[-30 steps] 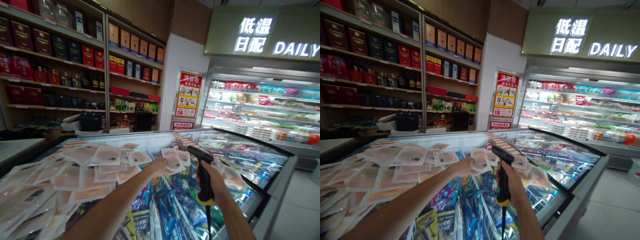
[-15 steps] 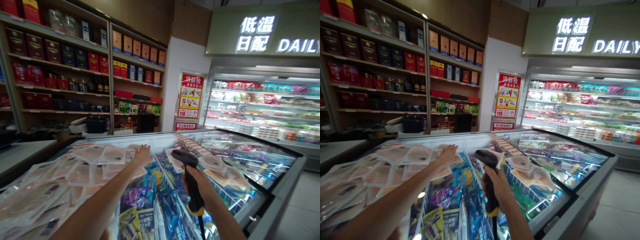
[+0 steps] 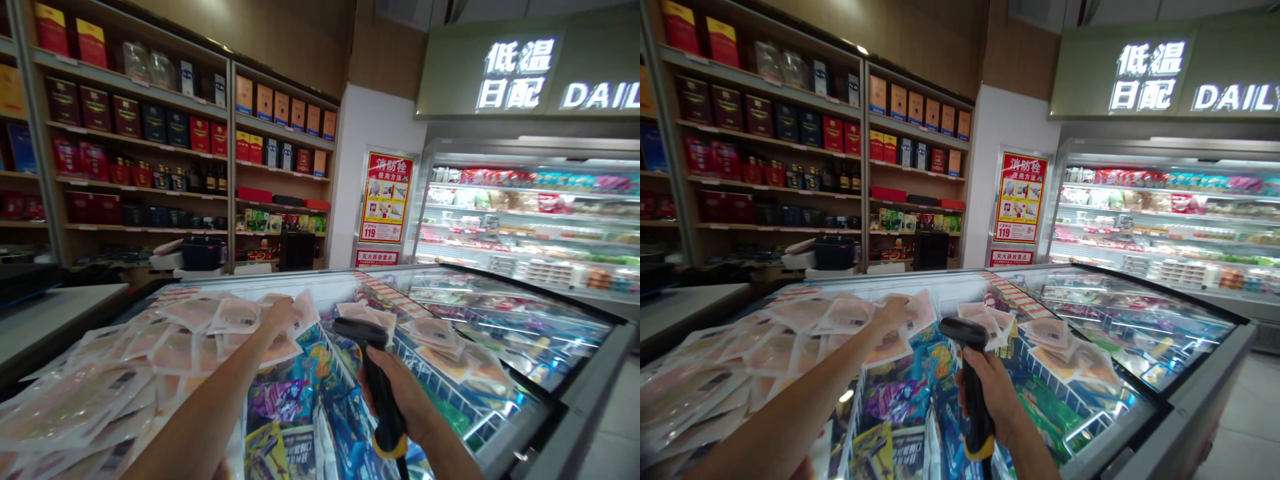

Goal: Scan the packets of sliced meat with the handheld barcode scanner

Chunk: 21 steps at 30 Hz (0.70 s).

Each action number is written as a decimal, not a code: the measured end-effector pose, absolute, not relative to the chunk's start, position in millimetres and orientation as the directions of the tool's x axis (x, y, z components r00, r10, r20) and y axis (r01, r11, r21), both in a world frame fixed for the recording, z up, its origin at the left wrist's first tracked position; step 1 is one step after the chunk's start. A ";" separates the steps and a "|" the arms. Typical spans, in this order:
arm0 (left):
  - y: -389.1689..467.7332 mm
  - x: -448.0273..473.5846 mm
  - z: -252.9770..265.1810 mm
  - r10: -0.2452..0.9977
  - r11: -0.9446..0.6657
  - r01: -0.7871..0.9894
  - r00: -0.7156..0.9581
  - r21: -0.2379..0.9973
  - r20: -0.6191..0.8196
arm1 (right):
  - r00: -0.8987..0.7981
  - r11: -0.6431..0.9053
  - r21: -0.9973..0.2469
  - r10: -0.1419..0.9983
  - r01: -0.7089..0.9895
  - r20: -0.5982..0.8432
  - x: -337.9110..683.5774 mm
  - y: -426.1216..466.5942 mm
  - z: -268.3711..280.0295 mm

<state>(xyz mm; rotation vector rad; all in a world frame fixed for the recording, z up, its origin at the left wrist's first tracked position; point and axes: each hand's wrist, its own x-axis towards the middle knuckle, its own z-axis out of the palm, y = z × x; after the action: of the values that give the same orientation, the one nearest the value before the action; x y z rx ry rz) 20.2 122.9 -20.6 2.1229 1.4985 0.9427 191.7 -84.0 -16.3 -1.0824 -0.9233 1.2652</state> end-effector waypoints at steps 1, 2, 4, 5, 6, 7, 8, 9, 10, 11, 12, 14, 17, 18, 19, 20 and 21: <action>122.9 23.7 -23.0 0.938 -0.338 0.656 0.180 0.675 0.295 | 0.107 -0.013 -0.964 0.993 -0.265 -0.042 191.9 -83.4 -17.0; 122.0 27.9 -25.6 0.953 -0.296 0.614 0.139 0.732 0.269 | 0.114 -0.010 -0.962 0.993 -0.271 -0.042 192.0 -82.5 -17.1; 117.7 36.9 -30.4 0.981 -0.193 0.449 0.060 0.872 0.186 | 0.130 -0.014 -0.959 0.990 -0.283 -0.053 191.5 -79.3 -15.4; 115.1 41.1 -32.2 0.989 -0.146 0.336 0.040 0.931 0.141 | 0.136 -0.019 -0.959 0.989 -0.283 -0.060 190.8 -76.8 -13.5; 112.7 44.6 -33.4 0.994 -0.113 0.222 0.037 0.969 0.107 | 0.140 -0.021 -0.960 0.988 -0.279 -0.062 189.6 -73.9 -11.3; 110.7 47.2 -34.0 0.995 -0.090 0.111 0.041 0.990 0.086 | 0.141 -0.018 -0.962 0.988 -0.271 -0.058 188.1 -70.6 -8.8; 109.5 48.7 -34.1 0.996 -0.077 0.010 0.046 0.997 0.077 | 0.141 -0.010 -0.965 0.989 -0.262 -0.048 186.1 -67.3 -6.5; 109.1 49.3 -33.9 0.996 -0.072 -0.081 0.048 0.994 0.076 | 0.140 -0.001 -0.967 0.989 -0.253 -0.037 183.9 -64.3 -4.7; 109.5 49.1 -33.7 0.996 -0.069 -0.159 0.042 0.985 0.077 | 0.137 0.002 -0.970 0.990 -0.245 -0.033 181.5 -62.0 -3.4; 110.7 48.3 -33.7 0.997 -0.066 -0.222 0.033 0.973 0.075 | 0.134 -0.007 -0.972 0.990 -0.236 -0.039 179.1 -60.5 -2.9; 112.4 47.1 -34.0 0.997 -0.059 -0.271 0.021 0.961 0.067 | 0.131 -0.023 -0.974 0.990 -0.227 -0.054 177.0 -60.2 -3.2; 116.3 44.9 -35.5 0.999 -0.040 -0.328 -0.001 0.944 0.042 | 0.126 -0.059 -0.975 0.988 -0.212 -0.087 174.3 -62.4 -5.4; 119.3 44.1 -37.9 1.000 -0.016 -0.350 -0.016 0.937 0.012 | 0.131 -0.047 -0.972 0.988 -0.230 -0.079 175.8 -69.9 -9.4; 119.0 44.6 -38.0 1.000 -0.015 -0.357 -0.015 0.934 0.010 | 0.132 -0.039 -0.969 0.989 -0.242 -0.073 177.6 -72.3 -10.2; 118.2 45.4 -37.6 1.000 -0.014 -0.365 -0.009 0.931 0.012 | 0.132 -0.034 -0.967 0.989 -0.254 -0.069 179.6 -74.2 -10.8; 117.1 46.2 -37.0 1.000 -0.013 -0.373 -0.004 0.928 0.013 | 0.131 -0.034 -0.963 0.989 -0.266 -0.071 181.6 -75.5 -11.1; 115.9 47.1 -36.2 1.000 -0.011 -0.377 0.001 0.926 0.012 | 0.130 -0.038 -0.960 0.988 -0.277 -0.077 183.4 -76.3 -11.3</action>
<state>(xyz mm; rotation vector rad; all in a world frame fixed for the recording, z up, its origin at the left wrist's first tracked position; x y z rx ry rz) 47.1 115.9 -36.2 0.9292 0.9120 1.3742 183.4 -76.3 -11.3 -1.1072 -0.8754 1.2660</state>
